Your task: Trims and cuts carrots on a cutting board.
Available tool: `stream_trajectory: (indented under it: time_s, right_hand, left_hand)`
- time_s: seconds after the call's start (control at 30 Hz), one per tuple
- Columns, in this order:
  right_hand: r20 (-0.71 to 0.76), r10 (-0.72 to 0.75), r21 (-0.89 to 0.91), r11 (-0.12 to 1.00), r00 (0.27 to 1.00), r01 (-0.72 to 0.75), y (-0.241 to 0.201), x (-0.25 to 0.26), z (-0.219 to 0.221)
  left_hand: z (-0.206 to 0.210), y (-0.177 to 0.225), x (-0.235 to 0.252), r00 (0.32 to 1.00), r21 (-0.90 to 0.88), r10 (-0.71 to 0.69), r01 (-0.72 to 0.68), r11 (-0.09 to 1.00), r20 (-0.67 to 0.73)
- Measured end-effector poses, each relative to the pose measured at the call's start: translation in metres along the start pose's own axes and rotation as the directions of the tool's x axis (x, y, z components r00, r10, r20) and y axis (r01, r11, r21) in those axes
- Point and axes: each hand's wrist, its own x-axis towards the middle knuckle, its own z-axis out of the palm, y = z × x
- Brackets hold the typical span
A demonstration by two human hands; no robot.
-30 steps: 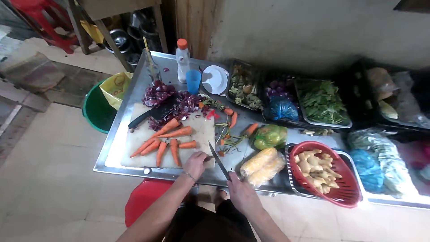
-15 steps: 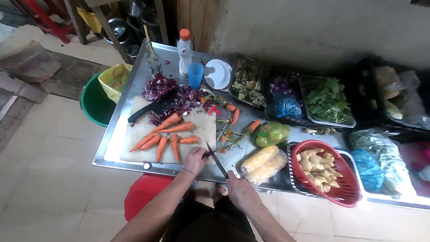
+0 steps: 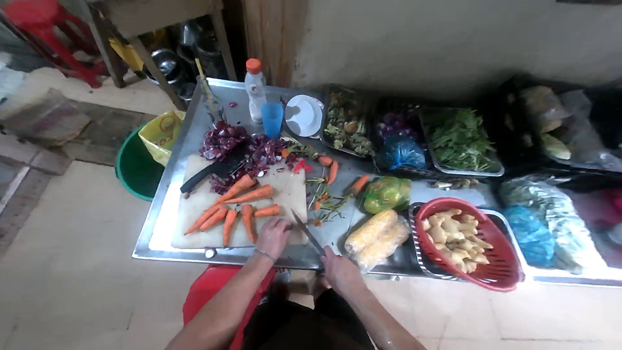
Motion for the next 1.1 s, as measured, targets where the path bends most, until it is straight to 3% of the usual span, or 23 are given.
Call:
stream_trajectory:
  time_s: [0.1,0.2,0.33,0.43,0.5,0.57,0.73,0.83,0.93,1.0,1.1]
  right_hand:
    - [-0.144,0.058,0.149,0.988,0.988,-0.036,0.020,-0.010,-0.004]
    - [-0.213,0.078,0.327,0.945,0.974,-0.004,0.043,-0.028,-0.009]
    - [-0.283,0.162,0.468,0.884,0.945,-0.011,0.063,-0.051,-0.006]
    - [-0.331,0.191,0.519,0.855,0.924,0.009,0.073,-0.065,0.004]
    - [-0.345,0.190,0.542,0.840,0.919,0.029,0.075,-0.075,0.011]
    - [-0.351,0.186,0.554,0.832,0.918,0.043,0.078,-0.083,0.018]
    - [-0.401,0.187,0.598,0.795,0.897,0.102,0.085,-0.102,0.030]
    - [-0.416,0.180,0.624,0.770,0.892,0.136,0.092,-0.102,0.036]
    - [-0.395,0.179,0.629,0.768,0.901,0.124,0.095,-0.098,0.035]
    - [-0.408,0.148,0.627,0.763,0.901,0.158,0.094,-0.093,0.035]
    - [-0.422,0.098,0.592,0.783,0.901,0.192,0.086,-0.085,0.030]
  left_hand:
    - [-0.016,-0.014,0.010,0.994,0.107,0.010,0.001,0.994,-0.105]
    - [-0.026,-0.001,0.024,0.981,0.159,0.104,-0.078,0.984,-0.163]
    - [-0.019,0.073,0.068,0.983,-0.046,0.184,-0.184,0.982,-0.018]
    - [-0.001,0.144,0.116,0.970,-0.150,0.157,-0.130,0.980,0.187]
    - [0.017,0.182,0.147,0.932,-0.092,0.132,-0.107,0.990,0.336]
    - [0.043,0.202,0.172,0.895,0.025,0.179,-0.207,0.978,0.408]
    - [0.063,0.199,0.203,0.806,0.338,0.271,-0.491,0.803,0.526]
    - [0.048,0.186,0.213,0.802,0.416,0.332,-0.556,0.720,0.497]
    - [0.027,0.173,0.212,0.814,0.369,0.438,-0.568,0.735,0.380]
    - [0.000,0.170,0.198,0.849,0.305,0.462,-0.525,0.795,0.257]
    - [-0.050,0.160,0.149,0.932,0.076,0.356,-0.360,0.930,0.063]
